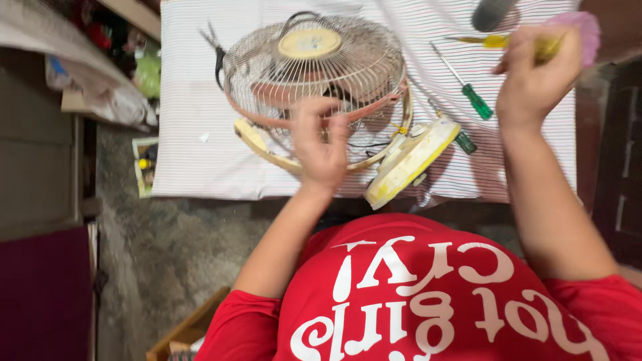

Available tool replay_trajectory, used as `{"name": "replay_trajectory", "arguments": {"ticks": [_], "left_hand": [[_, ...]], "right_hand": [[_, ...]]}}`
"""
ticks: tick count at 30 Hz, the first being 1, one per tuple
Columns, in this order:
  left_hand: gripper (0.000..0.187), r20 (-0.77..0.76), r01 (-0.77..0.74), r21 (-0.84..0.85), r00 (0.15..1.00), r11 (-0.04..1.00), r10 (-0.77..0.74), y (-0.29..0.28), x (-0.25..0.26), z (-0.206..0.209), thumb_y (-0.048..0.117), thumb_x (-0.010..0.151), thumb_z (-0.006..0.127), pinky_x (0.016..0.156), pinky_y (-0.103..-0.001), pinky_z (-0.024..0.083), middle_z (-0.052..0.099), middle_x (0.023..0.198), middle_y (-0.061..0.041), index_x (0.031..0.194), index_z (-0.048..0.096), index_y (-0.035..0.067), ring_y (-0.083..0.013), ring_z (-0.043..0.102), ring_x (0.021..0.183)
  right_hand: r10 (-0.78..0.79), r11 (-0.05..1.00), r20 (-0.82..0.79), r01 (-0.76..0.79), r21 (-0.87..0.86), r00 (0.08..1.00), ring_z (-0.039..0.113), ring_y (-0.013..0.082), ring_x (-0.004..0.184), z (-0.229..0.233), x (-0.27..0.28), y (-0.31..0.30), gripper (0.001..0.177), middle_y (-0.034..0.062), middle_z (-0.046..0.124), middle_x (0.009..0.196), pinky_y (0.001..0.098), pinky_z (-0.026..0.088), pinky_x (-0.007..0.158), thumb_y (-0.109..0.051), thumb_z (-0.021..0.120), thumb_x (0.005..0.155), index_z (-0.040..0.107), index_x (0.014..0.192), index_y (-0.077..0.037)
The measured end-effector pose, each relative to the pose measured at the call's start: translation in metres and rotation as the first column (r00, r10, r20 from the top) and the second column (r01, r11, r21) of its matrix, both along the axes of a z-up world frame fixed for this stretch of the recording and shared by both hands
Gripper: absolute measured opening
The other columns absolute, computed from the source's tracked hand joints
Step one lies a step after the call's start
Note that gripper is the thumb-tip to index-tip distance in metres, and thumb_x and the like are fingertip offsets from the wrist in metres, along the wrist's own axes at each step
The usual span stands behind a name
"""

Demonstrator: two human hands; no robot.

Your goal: The person uses a screwdriver to loosen and remove screws from the front cage of a table fan. They then detach the front cage and place it on the table.

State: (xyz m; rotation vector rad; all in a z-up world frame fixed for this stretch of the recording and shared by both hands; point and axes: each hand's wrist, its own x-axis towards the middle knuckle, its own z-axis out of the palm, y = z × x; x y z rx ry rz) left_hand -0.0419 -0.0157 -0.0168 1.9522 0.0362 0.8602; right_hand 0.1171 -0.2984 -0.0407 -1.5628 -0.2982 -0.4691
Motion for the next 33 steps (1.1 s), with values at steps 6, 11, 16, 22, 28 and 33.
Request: {"name": "replay_trajectory", "arguments": {"ticks": [6,11,16,22,28,33], "left_hand": [[0.033,-0.122,0.266,-0.930,0.432,0.255,-0.894,-0.051,0.043,-0.049,0.032,0.108,0.057,0.069,-0.021,0.048,0.067,0.089,-0.002,0.106,0.069,0.002,-0.0083,0.057,0.076],[0.033,-0.281,0.237,-0.909,0.260,0.343,-0.924,-0.037,0.065,-0.096,0.035,0.109,0.050,0.061,-0.023,0.047,0.066,0.086,0.001,0.106,0.067,0.006,-0.0077,0.057,0.070],[0.031,-0.246,0.164,-0.943,0.244,0.290,-0.938,-0.036,0.061,-0.102,0.025,0.104,0.047,0.060,-0.024,0.046,0.067,0.087,-0.002,0.110,0.071,0.006,-0.0092,0.060,0.071],[0.034,-0.155,0.065,-0.980,0.352,0.190,-0.923,-0.038,0.058,-0.092,0.024,0.104,0.046,0.074,-0.031,0.055,0.071,0.092,-0.011,0.105,0.069,0.000,-0.0179,0.068,0.079],[0.043,-0.142,0.029,-0.986,0.350,0.162,-0.926,-0.037,0.059,-0.081,0.037,0.108,0.048,0.075,-0.033,0.055,0.073,0.089,-0.012,0.098,0.068,0.000,-0.0202,0.068,0.079],[0.040,-0.142,0.046,-0.984,0.374,0.171,-0.916,-0.035,0.059,-0.081,0.036,0.108,0.051,0.073,-0.034,0.055,0.071,0.093,-0.011,0.101,0.067,0.000,-0.0199,0.067,0.081]], "right_hand": [[-0.135,0.878,0.268,0.240,-0.414,0.954,0.064,0.0243,0.080,-0.003,-0.101,0.041,0.021,0.0138,0.064,0.094,0.0342,0.052,0.074,0.000,0.081,0.102,0.060,0.104,-0.001],[0.025,0.736,0.455,0.291,-0.611,0.890,0.061,0.0320,0.074,0.010,-0.146,0.063,0.021,0.0144,0.062,0.086,0.0412,0.048,0.067,0.003,0.080,0.083,0.061,0.093,-0.001],[0.040,0.663,0.468,0.327,-0.674,0.883,0.060,0.0295,0.069,0.023,-0.163,0.097,0.020,0.0116,0.060,0.082,0.0393,0.049,0.062,-0.004,0.083,0.078,0.065,0.087,-0.002],[-0.040,0.527,0.453,0.404,-0.748,0.891,0.061,0.0253,0.078,0.029,-0.174,0.125,0.016,0.0082,0.061,0.089,0.0360,0.053,0.065,-0.010,0.085,0.081,0.071,0.089,-0.006],[0.036,0.456,0.458,0.394,-0.798,0.888,0.063,0.0261,0.085,0.034,-0.170,0.131,0.018,0.0079,0.061,0.094,0.0359,0.054,0.070,-0.010,0.083,0.079,0.068,0.089,-0.007],[0.042,0.428,0.433,0.375,-0.822,0.900,0.061,0.0267,0.085,0.034,-0.169,0.133,0.020,0.0077,0.059,0.093,0.0364,0.054,0.072,-0.011,0.083,0.076,0.066,0.087,-0.008]]}}
